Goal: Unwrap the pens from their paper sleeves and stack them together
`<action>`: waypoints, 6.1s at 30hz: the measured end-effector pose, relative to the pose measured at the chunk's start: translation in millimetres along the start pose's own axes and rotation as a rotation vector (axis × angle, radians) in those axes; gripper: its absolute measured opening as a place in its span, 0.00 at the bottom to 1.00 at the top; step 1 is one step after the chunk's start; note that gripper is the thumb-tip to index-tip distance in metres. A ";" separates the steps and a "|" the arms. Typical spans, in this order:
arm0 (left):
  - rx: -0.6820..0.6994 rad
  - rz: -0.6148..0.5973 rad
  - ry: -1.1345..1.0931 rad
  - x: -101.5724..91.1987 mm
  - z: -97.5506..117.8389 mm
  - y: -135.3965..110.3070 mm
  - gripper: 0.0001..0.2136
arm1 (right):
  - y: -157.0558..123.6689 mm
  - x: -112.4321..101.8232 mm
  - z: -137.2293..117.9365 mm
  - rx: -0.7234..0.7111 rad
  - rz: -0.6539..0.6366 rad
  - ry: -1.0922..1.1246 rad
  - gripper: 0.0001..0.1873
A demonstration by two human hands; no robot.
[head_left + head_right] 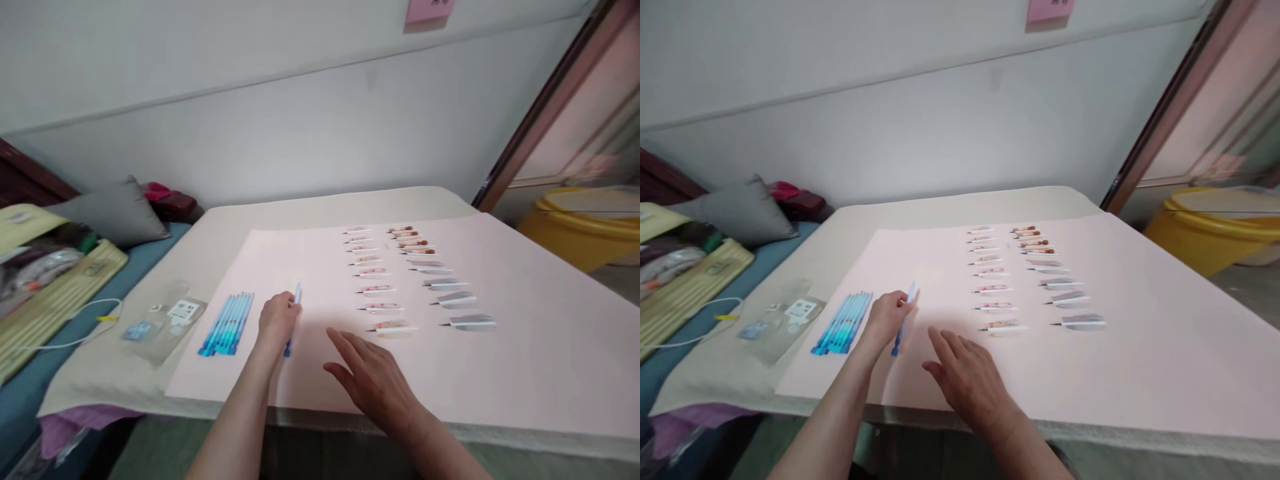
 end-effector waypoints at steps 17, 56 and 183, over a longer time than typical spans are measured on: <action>-0.053 -0.037 0.697 2.8 -31.4 5.1 0.14 | -3.7 9.5 2.7 0.005 -0.125 -0.071 0.10; 0.172 -0.234 0.774 -5.2 -2.9 -25.0 0.14 | -3.5 1.2 -0.1 0.103 -0.508 -0.184 0.05; -0.096 -0.389 -1.137 49.3 59.7 -63.3 0.12 | -8.7 -7.8 25.9 0.482 -0.042 0.014 0.05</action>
Point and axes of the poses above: each hand's wrist, its own y-axis towards the middle knuckle, its own x-axis out of the palm, z = x × y, the point moved 1 cm from there along y, towards the middle knuckle, and after that the axes turned 4 degrees about y, right-handed, at the moved point
